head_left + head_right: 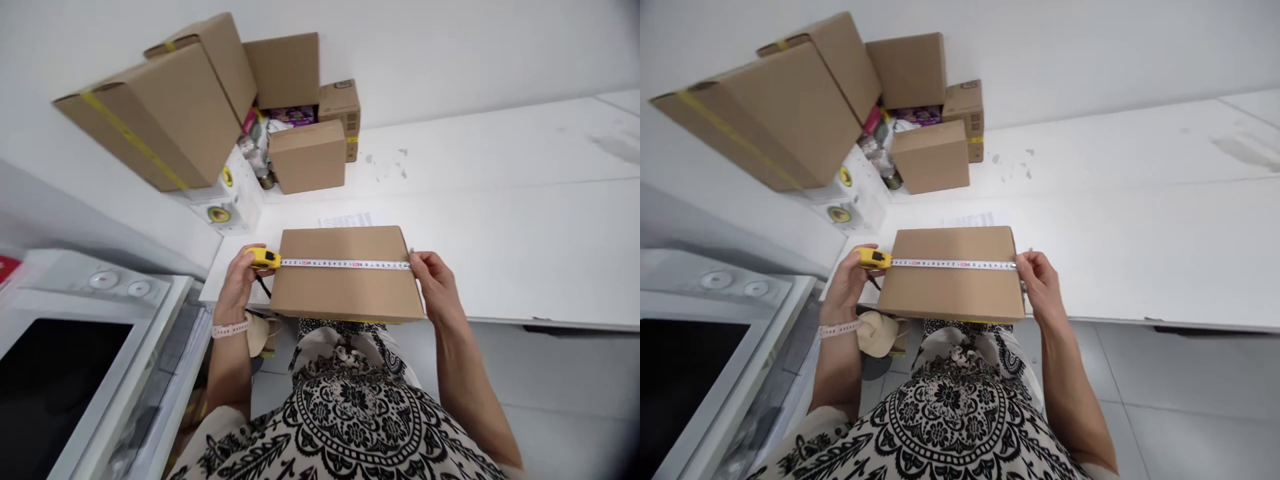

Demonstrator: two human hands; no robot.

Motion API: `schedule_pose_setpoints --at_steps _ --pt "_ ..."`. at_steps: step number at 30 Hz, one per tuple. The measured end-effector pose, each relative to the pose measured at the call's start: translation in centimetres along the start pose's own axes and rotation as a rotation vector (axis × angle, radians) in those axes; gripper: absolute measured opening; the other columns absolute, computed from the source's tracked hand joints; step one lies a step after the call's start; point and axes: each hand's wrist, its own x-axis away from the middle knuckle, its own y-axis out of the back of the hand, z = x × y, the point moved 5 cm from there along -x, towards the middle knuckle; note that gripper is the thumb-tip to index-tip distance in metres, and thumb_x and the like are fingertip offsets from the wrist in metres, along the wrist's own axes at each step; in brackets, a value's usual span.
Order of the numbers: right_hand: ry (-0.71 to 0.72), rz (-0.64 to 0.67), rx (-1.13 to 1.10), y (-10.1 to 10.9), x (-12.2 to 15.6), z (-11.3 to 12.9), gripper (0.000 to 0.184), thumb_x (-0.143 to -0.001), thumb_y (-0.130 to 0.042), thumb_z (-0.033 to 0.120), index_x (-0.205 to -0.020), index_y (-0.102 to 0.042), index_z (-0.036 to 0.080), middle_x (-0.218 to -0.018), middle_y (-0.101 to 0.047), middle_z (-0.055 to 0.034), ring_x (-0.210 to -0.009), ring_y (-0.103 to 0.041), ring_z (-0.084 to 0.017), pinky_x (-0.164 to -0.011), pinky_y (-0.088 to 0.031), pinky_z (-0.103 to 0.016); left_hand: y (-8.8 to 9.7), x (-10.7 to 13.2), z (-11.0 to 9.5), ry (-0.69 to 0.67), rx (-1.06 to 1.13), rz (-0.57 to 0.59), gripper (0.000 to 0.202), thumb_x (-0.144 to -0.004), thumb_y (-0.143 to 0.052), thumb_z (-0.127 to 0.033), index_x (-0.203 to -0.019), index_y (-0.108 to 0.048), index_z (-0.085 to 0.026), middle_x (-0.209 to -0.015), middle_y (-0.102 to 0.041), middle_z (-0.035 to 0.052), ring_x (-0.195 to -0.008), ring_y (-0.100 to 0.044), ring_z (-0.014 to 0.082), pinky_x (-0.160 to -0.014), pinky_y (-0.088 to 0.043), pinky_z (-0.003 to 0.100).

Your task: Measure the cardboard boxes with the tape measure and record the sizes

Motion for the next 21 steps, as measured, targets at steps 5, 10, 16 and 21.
schedule_pose_setpoints --at_steps 5,10,16,21 --pt "-0.007 -0.039 0.021 0.2 -0.1 -0.4 0.043 -0.074 -0.077 0.061 -0.08 -0.061 0.021 -0.077 -0.055 0.0019 -0.069 -0.045 -0.013 -0.064 -0.038 -0.027 0.1 0.0 0.0 -0.003 -0.009 0.001 0.041 -0.076 -0.075 -0.048 -0.102 -0.069 -0.017 -0.092 -0.073 0.0053 -0.085 -0.071 0.0228 -0.065 -0.062 0.033" --pt "-0.029 -0.03 0.048 -0.3 0.0 -0.1 0.047 -0.069 -0.08 0.064 -0.077 -0.062 0.021 -0.075 -0.055 0.0013 -0.07 -0.046 -0.013 -0.063 -0.038 -0.026 0.5 0.0 -0.3 -0.032 -0.013 -0.042 0.035 -0.077 -0.073 -0.048 -0.092 -0.065 -0.018 -0.086 -0.07 0.0033 -0.08 -0.07 0.0223 -0.061 -0.062 0.034" --pt "-0.018 -0.04 0.077 -0.4 0.0 0.2 0.046 -0.069 -0.081 0.062 -0.078 -0.064 0.021 -0.076 -0.057 0.0009 -0.07 -0.047 -0.013 -0.062 -0.039 -0.026 0.9 0.2 -0.3 -0.018 0.04 -0.109 0.039 -0.074 -0.075 -0.047 -0.094 -0.057 -0.02 -0.082 -0.07 0.0012 -0.073 -0.071 0.0216 -0.059 -0.063 0.035" --pt "-0.016 -0.054 0.105 -0.2 0.0 -0.1 0.047 -0.069 -0.081 0.065 -0.076 -0.064 0.021 -0.074 -0.056 0.0009 -0.069 -0.046 -0.014 -0.06 -0.039 -0.026 1.3 0.3 0.2 0.037 0.061 -0.151 0.044 -0.071 -0.073 -0.049 -0.098 -0.052 -0.022 -0.079 -0.073 0.0015 -0.065 -0.073 0.0233 -0.059 -0.063 0.04"
